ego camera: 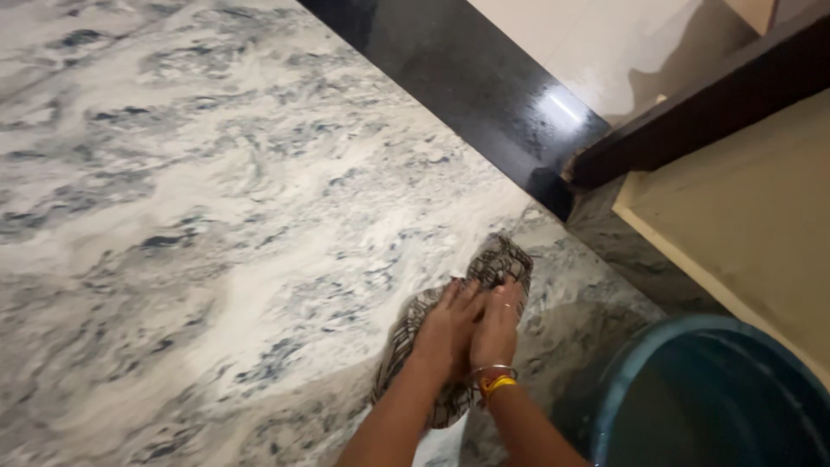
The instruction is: The person wipes a tiled and marble floor using a cloth, occasionally rinsing and wringing the cloth in a bucket of water and moving a curtain aside to clean the area behind it.
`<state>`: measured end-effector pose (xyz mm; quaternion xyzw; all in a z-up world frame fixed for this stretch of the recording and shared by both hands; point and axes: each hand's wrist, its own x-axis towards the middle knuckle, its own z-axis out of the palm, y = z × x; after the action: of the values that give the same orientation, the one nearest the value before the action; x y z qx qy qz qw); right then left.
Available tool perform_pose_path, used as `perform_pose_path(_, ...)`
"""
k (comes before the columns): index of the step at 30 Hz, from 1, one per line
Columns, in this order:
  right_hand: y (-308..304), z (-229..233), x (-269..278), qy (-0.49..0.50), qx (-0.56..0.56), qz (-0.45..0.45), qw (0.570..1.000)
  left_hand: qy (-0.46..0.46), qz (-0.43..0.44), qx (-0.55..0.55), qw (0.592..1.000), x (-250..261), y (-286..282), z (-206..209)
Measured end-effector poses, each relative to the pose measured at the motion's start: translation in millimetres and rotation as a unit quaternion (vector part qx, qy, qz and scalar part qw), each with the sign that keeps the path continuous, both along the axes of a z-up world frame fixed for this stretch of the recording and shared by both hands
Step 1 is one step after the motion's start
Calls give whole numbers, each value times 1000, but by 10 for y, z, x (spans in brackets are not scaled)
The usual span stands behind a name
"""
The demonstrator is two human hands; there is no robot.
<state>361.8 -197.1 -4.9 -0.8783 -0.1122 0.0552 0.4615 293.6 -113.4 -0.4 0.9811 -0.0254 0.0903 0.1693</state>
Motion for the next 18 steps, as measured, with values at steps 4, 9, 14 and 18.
perform_pose_path(4, 341, 85, -373, 48, -30, 108, 992, 34, 114, -31, 992, -445, 730, 96)
perform_pose_path(9, 872, 262, -1004, -39, -125, 334, 933, -25, 379, -37, 924, -1377, 1736, 268)
perform_pose_path(14, 1228, 625, -1704, -9, -312, 458, 833, -44, 553, 20, 832, -2441, 1877, 325)
perform_pose_path(18, 1377, 768, -1970, -5, -375, 517, 770, -49, 639, 45, 767, -2879, 1376, 313)
